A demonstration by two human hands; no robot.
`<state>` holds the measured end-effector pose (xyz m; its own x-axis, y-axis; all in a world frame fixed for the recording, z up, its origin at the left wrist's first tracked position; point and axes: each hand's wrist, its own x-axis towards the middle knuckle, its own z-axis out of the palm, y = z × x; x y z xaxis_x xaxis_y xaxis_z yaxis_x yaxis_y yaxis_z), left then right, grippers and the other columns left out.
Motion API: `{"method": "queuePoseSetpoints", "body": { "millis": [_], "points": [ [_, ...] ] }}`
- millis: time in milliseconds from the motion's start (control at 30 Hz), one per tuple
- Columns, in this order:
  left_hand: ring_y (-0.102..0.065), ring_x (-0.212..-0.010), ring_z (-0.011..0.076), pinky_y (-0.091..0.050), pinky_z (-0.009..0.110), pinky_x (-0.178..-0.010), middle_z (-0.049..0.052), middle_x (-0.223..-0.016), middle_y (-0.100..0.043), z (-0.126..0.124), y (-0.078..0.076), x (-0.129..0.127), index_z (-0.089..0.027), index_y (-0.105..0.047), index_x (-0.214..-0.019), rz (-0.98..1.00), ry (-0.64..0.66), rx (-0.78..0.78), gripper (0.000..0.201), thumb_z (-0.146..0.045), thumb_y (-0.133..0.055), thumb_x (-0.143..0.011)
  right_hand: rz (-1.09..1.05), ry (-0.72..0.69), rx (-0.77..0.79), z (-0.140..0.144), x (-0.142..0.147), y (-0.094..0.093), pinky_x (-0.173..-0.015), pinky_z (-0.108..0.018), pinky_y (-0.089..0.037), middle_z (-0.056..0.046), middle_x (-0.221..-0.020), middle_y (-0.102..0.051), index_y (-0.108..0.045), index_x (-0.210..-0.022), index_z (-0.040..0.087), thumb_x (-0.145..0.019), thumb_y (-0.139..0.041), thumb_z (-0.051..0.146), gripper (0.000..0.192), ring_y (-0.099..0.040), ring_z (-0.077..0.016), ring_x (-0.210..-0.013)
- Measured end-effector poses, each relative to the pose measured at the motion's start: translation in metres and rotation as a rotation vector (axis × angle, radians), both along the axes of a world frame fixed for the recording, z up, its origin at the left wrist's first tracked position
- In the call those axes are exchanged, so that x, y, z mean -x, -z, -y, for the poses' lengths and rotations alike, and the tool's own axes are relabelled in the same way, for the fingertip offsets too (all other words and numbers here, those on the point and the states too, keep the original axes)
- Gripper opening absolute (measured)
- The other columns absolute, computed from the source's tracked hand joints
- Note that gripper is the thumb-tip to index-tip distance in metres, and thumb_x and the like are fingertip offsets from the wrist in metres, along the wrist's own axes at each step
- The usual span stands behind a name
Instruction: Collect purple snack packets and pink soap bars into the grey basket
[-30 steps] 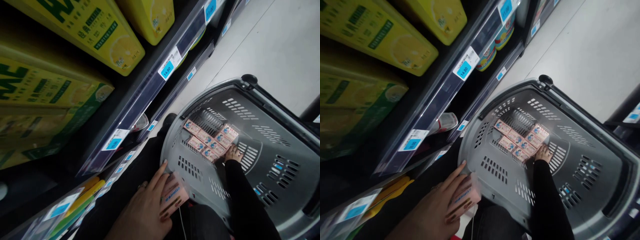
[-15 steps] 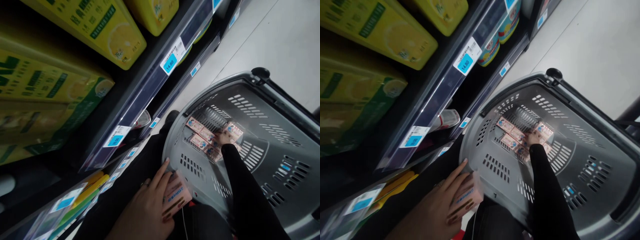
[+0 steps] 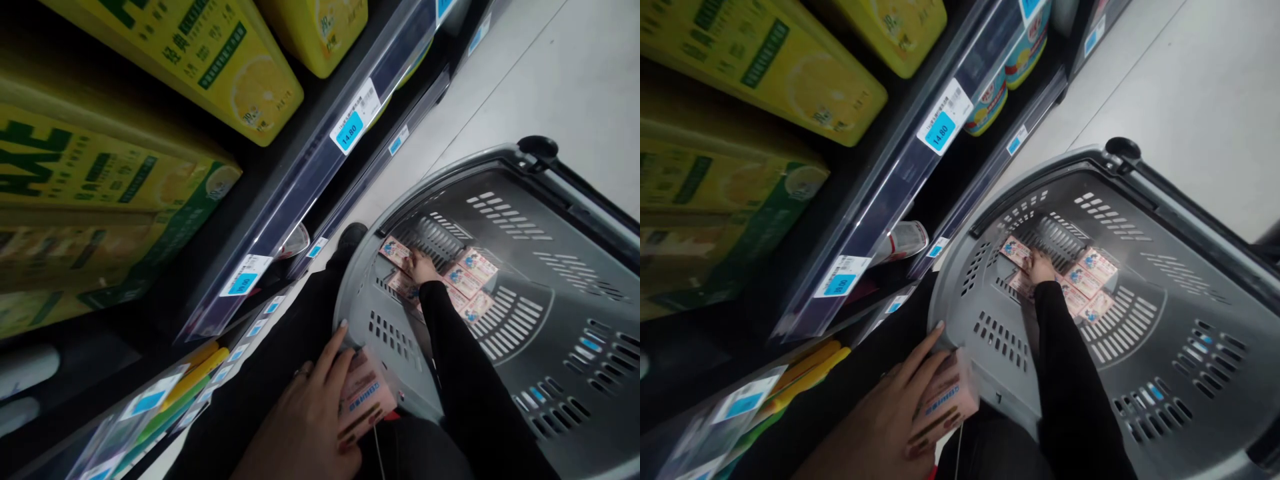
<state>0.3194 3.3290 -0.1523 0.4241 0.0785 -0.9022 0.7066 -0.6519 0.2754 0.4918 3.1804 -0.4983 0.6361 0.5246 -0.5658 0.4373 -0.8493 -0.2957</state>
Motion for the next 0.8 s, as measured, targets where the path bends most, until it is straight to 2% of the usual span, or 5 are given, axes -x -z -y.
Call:
{"method": "queuePoseSetpoints", "body": {
  "millis": [133, 367, 567, 667, 800],
  "points": [
    [-0.04, -0.132, 0.0321, -0.035, 0.052, -0.107, 0.004, -0.158, -0.005, -0.001, 0.0, 0.004, -0.019, -0.039, -0.139, 0.031, 0.004, 0.015, 0.078, -0.021, -0.047, -0.061, 0.03, 0.057, -0.009, -0.014, 0.008, 0.005, -0.101, -0.036, -0.03, -0.018, -0.126, -0.056, -0.047, -0.13, 0.007, -0.094, -0.031, 0.03, 0.045, -0.047, -0.0276, -0.117],
    [-0.044, -0.127, 0.0344, -0.035, 0.056, -0.105, 0.007, -0.158, -0.006, -0.001, -0.002, -0.003, -0.019, -0.042, -0.135, -0.002, -0.001, 0.039, 0.071, -0.024, -0.048, -0.065, -0.002, 0.109, -0.006, -0.012, 0.01, -0.004, -0.092, -0.038, -0.037, -0.02, -0.114, -0.061, -0.051, -0.127, 0.009, -0.091, -0.04, 0.033, 0.045, -0.053, -0.0288, -0.106],
    [-0.042, -0.129, 0.0328, -0.03, 0.052, -0.11, 0.007, -0.157, -0.014, -0.002, -0.005, -0.007, -0.018, -0.044, -0.134, -0.026, -0.091, 0.03, 0.078, -0.017, -0.048, -0.056, -0.026, 0.279, -0.078, -0.008, 0.003, -0.026, -0.103, -0.051, -0.03, -0.025, -0.13, -0.052, -0.037, -0.138, 0.003, -0.091, -0.037, 0.031, 0.054, -0.04, -0.0365, -0.126],
    [-0.036, -0.133, 0.0302, -0.027, 0.048, -0.113, 0.008, -0.15, -0.031, -0.007, -0.008, -0.008, -0.019, -0.04, -0.137, 0.057, -0.313, 0.073, 0.084, -0.015, -0.05, -0.054, -0.104, 0.386, -0.154, 0.006, -0.003, -0.061, -0.096, -0.045, -0.042, -0.025, -0.125, -0.056, -0.045, -0.13, 0.001, -0.092, -0.03, 0.029, 0.05, -0.055, -0.031, -0.114],
    [-0.044, -0.126, 0.0296, -0.031, 0.045, -0.11, 0.007, -0.138, -0.048, -0.013, -0.013, -0.011, -0.023, -0.041, -0.135, 0.181, -0.852, 0.416, 0.08, -0.02, -0.061, -0.059, -0.26, 0.372, -0.416, 0.022, 0.015, -0.159, -0.092, -0.035, -0.049, -0.01, -0.117, -0.065, -0.055, -0.119, 0.016, -0.092, -0.034, 0.038, 0.04, -0.062, -0.0198, -0.104]
  ]
}}
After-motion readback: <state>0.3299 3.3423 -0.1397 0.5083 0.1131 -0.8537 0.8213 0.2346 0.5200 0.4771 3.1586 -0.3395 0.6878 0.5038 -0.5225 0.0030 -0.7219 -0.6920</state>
